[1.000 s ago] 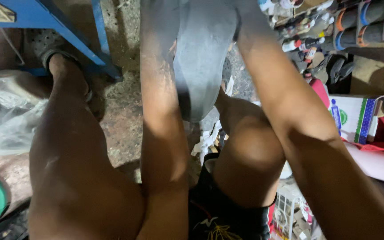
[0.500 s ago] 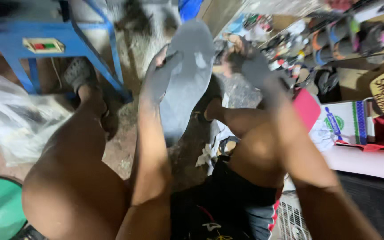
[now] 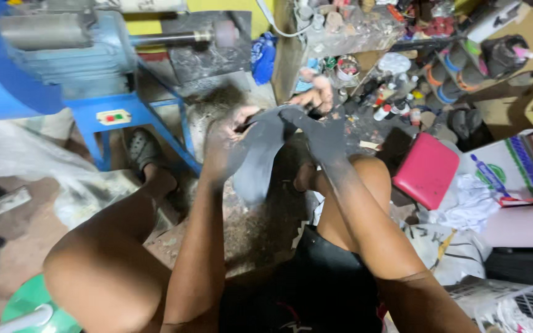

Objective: The person holds a grey shoe sole and presses it against a rotating polishing wheel to smooth the edges, turning the sole over to work on different sections.

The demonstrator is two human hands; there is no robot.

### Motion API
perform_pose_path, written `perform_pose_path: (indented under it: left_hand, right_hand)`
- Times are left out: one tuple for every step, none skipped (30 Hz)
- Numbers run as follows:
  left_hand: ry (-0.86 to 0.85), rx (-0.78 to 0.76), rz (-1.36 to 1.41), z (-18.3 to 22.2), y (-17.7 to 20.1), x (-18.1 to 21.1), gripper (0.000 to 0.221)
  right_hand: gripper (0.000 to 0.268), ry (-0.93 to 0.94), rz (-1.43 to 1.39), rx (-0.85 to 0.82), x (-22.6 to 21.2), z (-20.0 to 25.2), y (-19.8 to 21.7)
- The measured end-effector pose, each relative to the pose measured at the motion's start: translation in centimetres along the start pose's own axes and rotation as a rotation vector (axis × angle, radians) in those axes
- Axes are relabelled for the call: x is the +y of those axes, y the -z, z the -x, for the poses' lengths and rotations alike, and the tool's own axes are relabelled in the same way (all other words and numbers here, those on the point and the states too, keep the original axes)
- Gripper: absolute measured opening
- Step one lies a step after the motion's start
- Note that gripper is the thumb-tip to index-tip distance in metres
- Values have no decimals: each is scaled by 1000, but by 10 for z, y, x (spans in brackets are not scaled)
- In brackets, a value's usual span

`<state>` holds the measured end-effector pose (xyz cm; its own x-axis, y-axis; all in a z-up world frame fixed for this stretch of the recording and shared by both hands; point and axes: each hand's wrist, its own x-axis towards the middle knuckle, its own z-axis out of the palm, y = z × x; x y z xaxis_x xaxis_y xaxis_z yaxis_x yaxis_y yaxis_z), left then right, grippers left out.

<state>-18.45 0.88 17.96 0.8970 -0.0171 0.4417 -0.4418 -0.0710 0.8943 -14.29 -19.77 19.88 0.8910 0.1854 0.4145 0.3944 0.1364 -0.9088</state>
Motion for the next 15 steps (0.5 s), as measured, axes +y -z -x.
perform_pose_path:
  left_hand:
    - [-11, 31, -60, 0, -2, 12, 22]
    - [-22, 62, -119, 0, -3, 23, 22]
    - [-67, 103, -148, 0, -7, 35, 24]
    - [-112, 143, -177, 2, -11, 45, 26]
    - [-155, 184, -202, 5, -13, 54, 27]
    - [-177, 210, -270, 6, -14, 60, 24]
    - [-198, 233, -337, 7, -14, 64, 20]
    - [-218, 257, -404, 8, -14, 66, 17]
    - [-173, 268, -363, 9, -16, 66, 15]
    - [-128, 278, -322, 10, -18, 65, 13]
    - [-78, 291, -281, 11, -19, 63, 11]
    - [-54, 296, -156, 10, -19, 60, 9]
    - [-25, 300, -32, 10, -18, 56, 7]
    - [4, 303, 92, 9, -17, 52, 5]
    - [7, 330, 203, 6, -16, 49, 4]
  right_hand:
    - [69, 42, 27, -19, -4, 3, -1]
    - [69, 84, 55, -38, -8, 5, 0]
    - [69, 132, 87, -54, -13, 5, 0]
    - [68, 134, 61, -83, -16, 5, -2]
    - [67, 132, 37, -113, -18, 6, -4]
    - [66, 131, 13, -142, -20, 7, -6]
    - [67, 117, 9, -133, -22, 9, -8]
    - [67, 104, 4, -124, -23, 10, -9]
    - [68, 93, -1, -117, -24, 11, -10]
    - [63, 120, -43, -118, -24, 10, -11]
    - [59, 143, -86, -123, -23, 11, -12]
    - [55, 165, -129, -128, -21, 10, -12]
    - [44, 166, 14, -171, -18, 11, -9]
    - [34, 166, 157, -214, -16, 10, -4]
    - [25, 170, 303, -257, -14, 8, -1]
